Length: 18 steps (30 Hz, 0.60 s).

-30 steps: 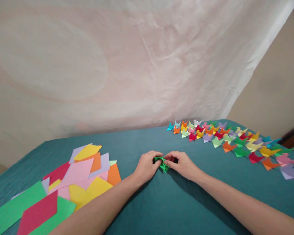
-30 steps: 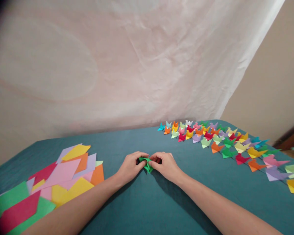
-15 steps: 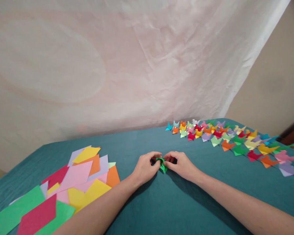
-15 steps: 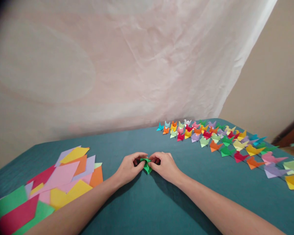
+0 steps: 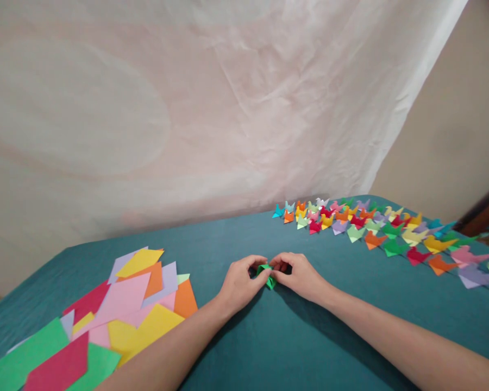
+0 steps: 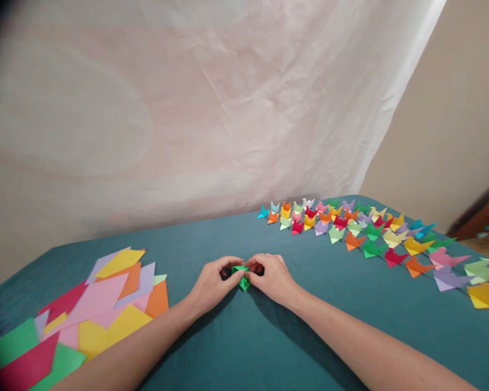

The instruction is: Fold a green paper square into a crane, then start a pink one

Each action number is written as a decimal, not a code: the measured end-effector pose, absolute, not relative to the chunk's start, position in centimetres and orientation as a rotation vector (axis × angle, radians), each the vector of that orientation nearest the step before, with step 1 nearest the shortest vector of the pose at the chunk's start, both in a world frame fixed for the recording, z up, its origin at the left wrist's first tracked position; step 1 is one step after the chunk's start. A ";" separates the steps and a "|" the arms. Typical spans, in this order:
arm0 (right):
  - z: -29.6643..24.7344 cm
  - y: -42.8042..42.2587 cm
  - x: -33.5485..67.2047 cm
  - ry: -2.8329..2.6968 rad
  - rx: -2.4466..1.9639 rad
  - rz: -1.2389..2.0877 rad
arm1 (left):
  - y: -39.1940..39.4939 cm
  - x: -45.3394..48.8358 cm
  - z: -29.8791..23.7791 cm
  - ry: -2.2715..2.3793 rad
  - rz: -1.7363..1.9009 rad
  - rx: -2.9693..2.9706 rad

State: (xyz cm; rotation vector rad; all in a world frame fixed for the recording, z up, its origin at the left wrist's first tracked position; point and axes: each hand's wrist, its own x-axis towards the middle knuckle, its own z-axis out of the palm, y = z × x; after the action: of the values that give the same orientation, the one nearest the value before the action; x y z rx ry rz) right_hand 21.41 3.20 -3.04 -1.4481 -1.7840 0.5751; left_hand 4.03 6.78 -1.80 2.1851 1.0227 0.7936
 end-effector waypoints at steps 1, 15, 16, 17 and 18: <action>-3.0 3.2 21.4 -1.786 -1.452 0.575 | 6.8 4.0 -1.8 1.022 0.794 2.197; -3.0 3.2 21.5 -1.800 -1.456 0.557 | 6.7 3.7 -1.5 0.961 0.783 2.324; -3.0 3.1 21.5 -1.809 -1.462 0.542 | 6.7 3.7 -1.5 0.950 0.787 2.319; -2.9 3.0 21.5 -1.821 -1.468 0.516 | 6.7 3.7 -1.5 0.938 0.793 2.313; -2.9 3.0 21.5 -1.838 -1.476 0.481 | 6.7 3.7 -1.4 0.924 0.798 2.307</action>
State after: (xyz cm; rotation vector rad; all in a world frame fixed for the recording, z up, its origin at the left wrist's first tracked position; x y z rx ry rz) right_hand 21.48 2.96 -2.92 -1.4762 -1.8377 0.4808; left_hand 3.71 6.69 -1.43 2.3065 0.9237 0.7984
